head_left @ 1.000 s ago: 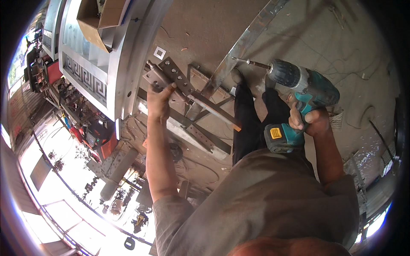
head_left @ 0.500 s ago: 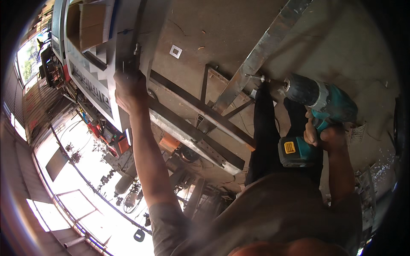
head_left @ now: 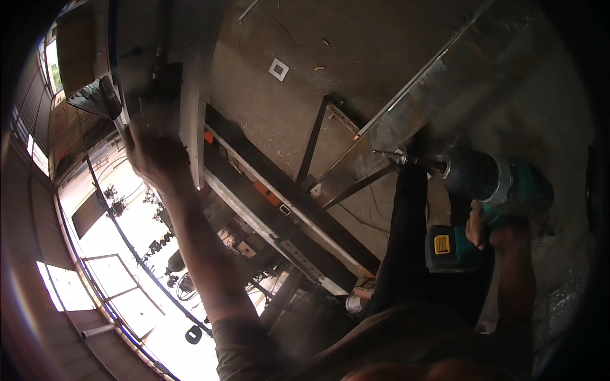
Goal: The person retrieves screws from a box and uses a cordless drill to fasten a metal hinge to a large metal frame. The person aligns the hinge, inserts screws, and tightens them with the drill.
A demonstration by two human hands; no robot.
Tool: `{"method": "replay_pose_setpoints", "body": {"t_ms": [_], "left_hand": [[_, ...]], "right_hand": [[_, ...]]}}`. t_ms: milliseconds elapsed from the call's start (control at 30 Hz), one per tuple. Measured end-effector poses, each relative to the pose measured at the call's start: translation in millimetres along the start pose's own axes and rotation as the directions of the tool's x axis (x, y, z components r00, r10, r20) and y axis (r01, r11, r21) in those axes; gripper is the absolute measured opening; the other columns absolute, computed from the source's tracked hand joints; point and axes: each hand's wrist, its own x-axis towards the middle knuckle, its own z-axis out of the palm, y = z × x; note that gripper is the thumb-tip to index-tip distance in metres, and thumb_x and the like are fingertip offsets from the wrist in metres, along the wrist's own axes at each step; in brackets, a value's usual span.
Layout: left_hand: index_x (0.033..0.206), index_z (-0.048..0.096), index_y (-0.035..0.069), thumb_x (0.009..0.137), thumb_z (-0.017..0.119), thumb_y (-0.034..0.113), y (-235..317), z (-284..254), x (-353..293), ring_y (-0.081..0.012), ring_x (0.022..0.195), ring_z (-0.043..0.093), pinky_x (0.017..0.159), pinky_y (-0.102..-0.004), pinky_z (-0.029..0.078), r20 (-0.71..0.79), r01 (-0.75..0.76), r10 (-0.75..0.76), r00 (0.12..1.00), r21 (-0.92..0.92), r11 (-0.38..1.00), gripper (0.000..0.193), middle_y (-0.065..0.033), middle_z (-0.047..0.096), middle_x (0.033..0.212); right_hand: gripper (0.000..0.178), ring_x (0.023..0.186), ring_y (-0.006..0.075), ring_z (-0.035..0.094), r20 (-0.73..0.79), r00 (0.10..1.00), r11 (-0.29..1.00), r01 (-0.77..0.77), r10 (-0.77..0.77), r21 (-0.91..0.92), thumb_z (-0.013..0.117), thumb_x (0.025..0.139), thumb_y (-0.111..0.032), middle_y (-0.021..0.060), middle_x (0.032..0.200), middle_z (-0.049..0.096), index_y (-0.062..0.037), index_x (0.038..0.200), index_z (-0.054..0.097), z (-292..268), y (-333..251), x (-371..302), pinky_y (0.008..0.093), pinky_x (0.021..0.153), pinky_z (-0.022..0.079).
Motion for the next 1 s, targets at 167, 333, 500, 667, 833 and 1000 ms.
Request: {"method": "replay_pose_setpoints", "body": {"t_ms": [167,333,500,667,833,1000], "left_hand": [[0.124,0.069,0.011,0.086,0.075,0.018,-4.9,-2.2,2.7,-0.0384,0.121,0.056,0.106,-0.0488,0.046,0.072,0.091,-0.099,0.992,0.103,0.99,0.039,-0.0169,0.059,0.13],[0.128,0.07,0.013,0.082,0.08,0.022,-0.7,0.7,-4.1,-0.0363,0.121,0.059,0.102,-0.0466,0.05,-0.155,-0.033,0.084,0.984,0.306,0.951,0.047,-0.015,0.06,0.135],[0.122,0.074,0.017,0.081,0.083,0.03,1.6,11.0,-2.4,-0.0305,0.127,0.062,0.096,-0.041,0.055,-0.107,0.184,-0.177,0.978,0.061,0.981,0.043,-0.0082,0.063,0.138],[0.116,0.075,0.019,0.088,0.077,0.033,2.5,9.1,-3.2,-0.0305,0.118,0.067,0.089,-0.0412,0.057,-0.072,0.126,-0.115,0.991,0.163,0.979,0.031,-0.0078,0.064,0.137],[0.11,0.074,0.018,0.089,0.077,0.032,15.2,17.1,-9.5,-0.031,0.111,0.07,0.082,-0.0424,0.059,-0.157,0.201,-0.175,0.972,0.168,0.965,0.025,-0.0047,0.065,0.136],[0.126,0.072,0.023,0.092,0.073,0.041,7.5,25.4,-10.0,-0.026,0.121,0.066,0.096,-0.0406,0.054,-0.209,0.156,-0.117,0.971,0.181,0.971,0.039,-0.0041,0.061,0.141]], "right_hand": [[0.061,0.068,0.0249,0.069,-0.038,0.998,0.977,0.058,-0.051,0.207,0.073,0.069,-0.001,0.0201,0.086,0.071,0.0086,0.126,0.055,-5.3,6.0,21.3,0.0369,0.063,0.056],[0.073,0.064,0.0219,0.066,0.073,0.995,0.974,0.048,-0.066,0.223,0.074,0.072,-0.008,0.0195,0.081,0.07,0.0075,0.138,0.047,-6.5,-8.4,58.0,0.0374,0.064,0.054],[0.07,0.064,0.0192,0.064,0.221,0.963,0.981,0.119,-0.152,0.155,0.075,0.082,-0.014,0.0174,0.084,0.069,0.001,0.142,0.042,8.3,-47.3,110.4,0.0328,0.061,0.048],[0.068,0.072,0.0165,0.063,0.377,0.889,0.966,0.232,-0.259,0.117,0.066,0.092,-0.016,0.0117,0.088,0.066,-0.002,0.152,0.036,31.5,-85.3,153.5,0.0314,0.066,0.049],[0.07,0.076,0.0142,0.063,0.381,0.841,0.918,0.392,-0.384,0.059,0.061,0.096,-0.017,0.0083,0.092,0.064,-0.0005,0.157,0.029,46.3,-107.4,177.5,0.0317,0.072,0.052],[0.07,0.084,0.0136,0.061,0.545,0.758,0.911,0.413,-0.358,0.024,0.056,0.1,-0.02,0.0073,0.103,0.064,0.0016,0.158,0.025,41.8,-124.6,202.9,0.0325,0.082,0.051]]}}
